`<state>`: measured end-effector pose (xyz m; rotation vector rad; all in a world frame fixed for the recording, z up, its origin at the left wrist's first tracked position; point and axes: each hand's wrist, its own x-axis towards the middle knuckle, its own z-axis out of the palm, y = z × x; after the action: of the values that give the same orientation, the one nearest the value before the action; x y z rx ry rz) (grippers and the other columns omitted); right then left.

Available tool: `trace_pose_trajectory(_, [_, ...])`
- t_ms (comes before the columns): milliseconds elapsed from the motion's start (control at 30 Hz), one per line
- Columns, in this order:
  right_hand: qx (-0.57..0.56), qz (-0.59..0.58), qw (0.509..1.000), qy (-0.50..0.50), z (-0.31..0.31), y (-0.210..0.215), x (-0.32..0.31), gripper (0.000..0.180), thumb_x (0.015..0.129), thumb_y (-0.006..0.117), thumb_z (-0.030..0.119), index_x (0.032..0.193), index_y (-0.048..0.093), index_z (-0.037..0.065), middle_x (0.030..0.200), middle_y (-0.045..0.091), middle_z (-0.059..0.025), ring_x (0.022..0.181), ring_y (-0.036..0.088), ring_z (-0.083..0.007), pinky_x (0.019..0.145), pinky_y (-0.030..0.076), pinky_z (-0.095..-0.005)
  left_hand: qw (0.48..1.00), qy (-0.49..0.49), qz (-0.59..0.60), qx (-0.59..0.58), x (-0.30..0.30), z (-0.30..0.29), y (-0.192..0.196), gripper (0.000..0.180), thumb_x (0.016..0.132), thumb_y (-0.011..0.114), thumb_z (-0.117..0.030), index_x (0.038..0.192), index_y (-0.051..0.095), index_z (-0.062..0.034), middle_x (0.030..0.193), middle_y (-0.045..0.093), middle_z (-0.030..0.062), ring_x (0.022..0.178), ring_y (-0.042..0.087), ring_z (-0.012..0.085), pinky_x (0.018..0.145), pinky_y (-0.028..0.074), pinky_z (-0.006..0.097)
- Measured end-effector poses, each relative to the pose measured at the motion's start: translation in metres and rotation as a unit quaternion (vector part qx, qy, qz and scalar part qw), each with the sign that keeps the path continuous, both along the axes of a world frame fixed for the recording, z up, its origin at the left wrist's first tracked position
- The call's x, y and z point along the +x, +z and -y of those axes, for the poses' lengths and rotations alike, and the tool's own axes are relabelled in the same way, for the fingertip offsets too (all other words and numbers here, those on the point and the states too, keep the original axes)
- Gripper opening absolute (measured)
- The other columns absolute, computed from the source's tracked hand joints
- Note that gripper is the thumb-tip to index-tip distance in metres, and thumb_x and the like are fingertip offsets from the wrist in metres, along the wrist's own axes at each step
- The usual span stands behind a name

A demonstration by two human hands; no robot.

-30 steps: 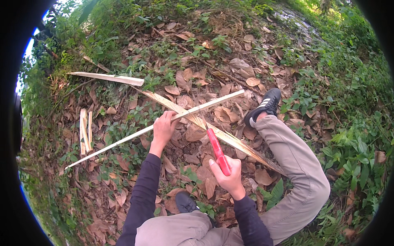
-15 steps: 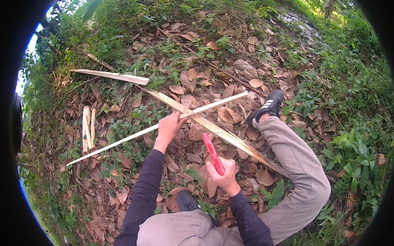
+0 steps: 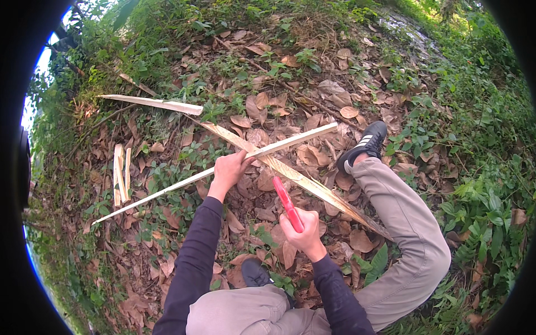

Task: The person uses a red folding saw to cut a long piece of bamboo lying on the forest floor. They hold the bamboo steady with their left hand while sawing with their right hand, creating smaller segments.

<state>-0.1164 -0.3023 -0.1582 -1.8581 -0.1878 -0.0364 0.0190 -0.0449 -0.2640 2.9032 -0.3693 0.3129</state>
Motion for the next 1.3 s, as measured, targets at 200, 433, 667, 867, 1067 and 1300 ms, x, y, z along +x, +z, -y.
trace_pose_trajectory(200, [-0.018,-0.013,1.000,0.010,-0.001,0.003,0.003,0.024,0.082,0.069,0.009,0.065,0.053,0.002,0.050,0.043,-0.0066,0.040,0.042,-0.0149,0.044,0.033,-0.0321,1.000,0.000,0.012,0.006,0.000,0.000,-0.001,0.044,0.095,0.055,-0.054,0.083,0.057,-0.0119,0.059,0.061,0.0070,0.054,0.064,0.0290,0.048,0.048,0.041])
trace_pose_trajectory(433, [-0.016,-0.040,0.999,-0.012,-0.003,0.007,-0.004,0.029,0.083,0.069,0.008,0.063,0.050,0.002,0.049,0.042,-0.0036,0.043,0.038,-0.0101,0.045,0.030,-0.0304,1.000,0.004,0.003,0.005,-0.001,0.001,0.001,0.043,0.095,0.056,-0.053,0.084,0.058,-0.0118,0.060,0.062,0.0072,0.056,0.065,0.0297,0.049,0.049,0.041])
trace_pose_trajectory(667, [-0.017,-0.045,0.998,-0.033,-0.005,0.007,0.013,0.029,0.082,0.069,0.009,0.062,0.050,0.002,0.049,0.040,-0.0049,0.044,0.035,-0.0103,0.044,0.031,-0.0321,1.000,-0.003,-0.001,-0.009,0.002,-0.001,-0.001,0.044,0.095,0.056,-0.053,0.081,0.060,-0.0113,0.059,0.062,0.0089,0.056,0.065,0.0313,0.051,0.050,0.042])
trace_pose_trajectory(867, [-0.024,-0.058,0.998,-0.026,0.002,0.005,0.001,0.028,0.083,0.068,0.010,0.063,0.051,0.002,0.049,0.039,-0.0026,0.046,0.034,-0.0089,0.045,0.030,-0.0313,1.000,-0.003,-0.002,-0.009,0.004,0.001,0.000,0.046,0.095,0.055,-0.055,0.080,0.061,-0.0115,0.058,0.063,0.0095,0.055,0.065,0.0317,0.050,0.051,0.043])
trace_pose_trajectory(1067, [-0.021,-0.080,0.996,-0.031,0.010,0.012,0.006,0.029,0.083,0.068,0.010,0.062,0.050,0.001,0.049,0.038,-0.0028,0.046,0.034,-0.0092,0.045,0.030,-0.0321,1.000,-0.006,-0.016,0.004,0.003,-0.003,0.002,0.047,0.095,0.054,-0.055,0.080,0.062,-0.0112,0.058,0.063,0.0099,0.056,0.065,0.0318,0.052,0.051,0.044])
trace_pose_trajectory(1300, [-0.042,-0.007,0.999,-0.022,-0.010,0.017,0.018,0.025,0.081,0.067,0.009,0.062,0.051,0.002,0.049,0.041,-0.0053,0.045,0.035,-0.0114,0.045,0.031,-0.0328,0.998,0.010,-0.063,-0.018,0.013,0.001,0.005,0.055,0.092,0.053,-0.064,0.084,0.066,-0.0105,0.063,0.065,0.0138,0.063,0.068,0.0344,0.059,0.053,0.046])
